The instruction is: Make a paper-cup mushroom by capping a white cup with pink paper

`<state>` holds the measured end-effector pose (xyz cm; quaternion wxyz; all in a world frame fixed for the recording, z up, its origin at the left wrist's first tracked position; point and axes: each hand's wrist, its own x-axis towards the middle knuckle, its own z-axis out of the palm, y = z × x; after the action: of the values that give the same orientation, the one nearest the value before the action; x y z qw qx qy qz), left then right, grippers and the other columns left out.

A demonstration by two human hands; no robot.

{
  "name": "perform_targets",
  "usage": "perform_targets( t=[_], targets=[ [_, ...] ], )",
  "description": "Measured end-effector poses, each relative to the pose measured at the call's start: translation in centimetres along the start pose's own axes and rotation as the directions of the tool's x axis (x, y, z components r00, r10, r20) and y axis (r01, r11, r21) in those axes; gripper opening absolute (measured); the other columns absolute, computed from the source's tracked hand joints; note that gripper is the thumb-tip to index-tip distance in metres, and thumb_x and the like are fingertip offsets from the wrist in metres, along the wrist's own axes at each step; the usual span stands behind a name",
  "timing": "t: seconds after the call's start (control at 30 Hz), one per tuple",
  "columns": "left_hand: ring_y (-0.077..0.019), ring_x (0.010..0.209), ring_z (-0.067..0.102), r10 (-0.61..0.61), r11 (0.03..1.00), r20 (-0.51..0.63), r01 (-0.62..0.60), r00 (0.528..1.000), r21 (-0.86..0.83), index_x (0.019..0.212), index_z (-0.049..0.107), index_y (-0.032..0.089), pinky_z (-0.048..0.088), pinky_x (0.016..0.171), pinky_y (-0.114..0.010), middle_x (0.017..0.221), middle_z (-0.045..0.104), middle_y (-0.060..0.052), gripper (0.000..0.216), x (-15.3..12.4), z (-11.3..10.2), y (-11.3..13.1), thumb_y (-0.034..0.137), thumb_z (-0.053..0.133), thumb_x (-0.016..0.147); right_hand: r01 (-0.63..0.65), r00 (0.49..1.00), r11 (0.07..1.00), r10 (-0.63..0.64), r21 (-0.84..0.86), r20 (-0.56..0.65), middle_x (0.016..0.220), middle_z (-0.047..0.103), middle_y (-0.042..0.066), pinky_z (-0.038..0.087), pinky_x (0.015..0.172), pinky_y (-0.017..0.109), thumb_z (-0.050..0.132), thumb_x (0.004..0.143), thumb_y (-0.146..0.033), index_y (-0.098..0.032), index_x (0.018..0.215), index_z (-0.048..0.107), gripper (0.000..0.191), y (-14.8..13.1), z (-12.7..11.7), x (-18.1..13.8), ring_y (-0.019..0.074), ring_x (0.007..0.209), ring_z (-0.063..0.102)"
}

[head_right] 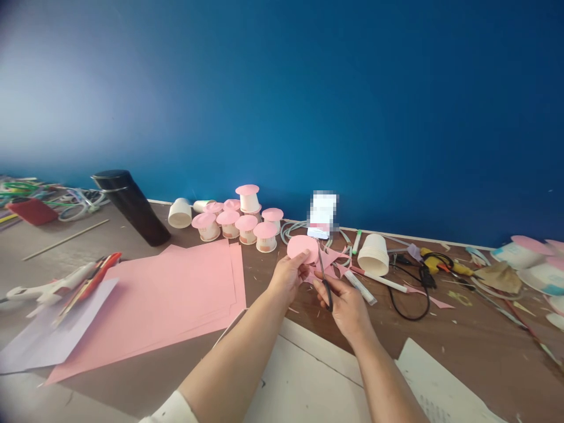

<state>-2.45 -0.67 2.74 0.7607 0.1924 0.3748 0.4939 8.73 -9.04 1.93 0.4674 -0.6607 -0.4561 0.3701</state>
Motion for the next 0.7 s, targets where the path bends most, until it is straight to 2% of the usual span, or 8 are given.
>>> perform_targets(
  t=[0.2,0.53,0.7],
  targets=[
    [-0.0074,0.061,0.054,-0.004,1.000,-0.030,0.003,1.000,-0.022,0.090,0.064,0.011,0.042,0.057,-0.020,0.082,0.065,-0.006,0.038,0.17,0.02,-0.14,0.022,0.082,0.058,-0.030,0.999,0.999,0.030,0.018,0.018,0.064,0.062,0.001,0.044,0.059,0.027,0.072,0.071,-0.057,-0.017,0.113,0.072,0.058,-0.27,0.20,-0.16,0.0135,0.057,0.055],
    [-0.0078,0.055,0.049,0.041,0.985,-0.008,-0.039,0.999,0.168,0.085,0.068,0.009,0.041,0.057,-0.023,0.072,0.064,-0.005,0.030,-0.41,0.09,0.42,0.022,0.079,0.061,-0.039,0.999,0.999,0.039,0.030,0.004,0.067,0.064,0.000,0.046,0.064,0.028,0.071,0.073,-0.055,-0.019,0.116,0.071,0.057,-0.25,-0.02,-0.11,0.0145,0.060,0.057],
    [-0.0078,0.054,0.048,0.053,0.972,0.001,-0.052,0.999,0.228,0.089,0.067,0.008,0.040,0.056,-0.024,0.072,0.063,-0.005,0.035,-0.17,-0.13,0.34,0.025,0.079,0.061,-0.026,1.000,1.000,0.026,-0.004,0.011,0.068,0.064,0.000,0.046,0.063,0.028,0.070,0.074,-0.055,-0.021,0.115,0.072,0.053,0.16,-0.34,0.03,0.0144,0.060,0.057]
  ],
)
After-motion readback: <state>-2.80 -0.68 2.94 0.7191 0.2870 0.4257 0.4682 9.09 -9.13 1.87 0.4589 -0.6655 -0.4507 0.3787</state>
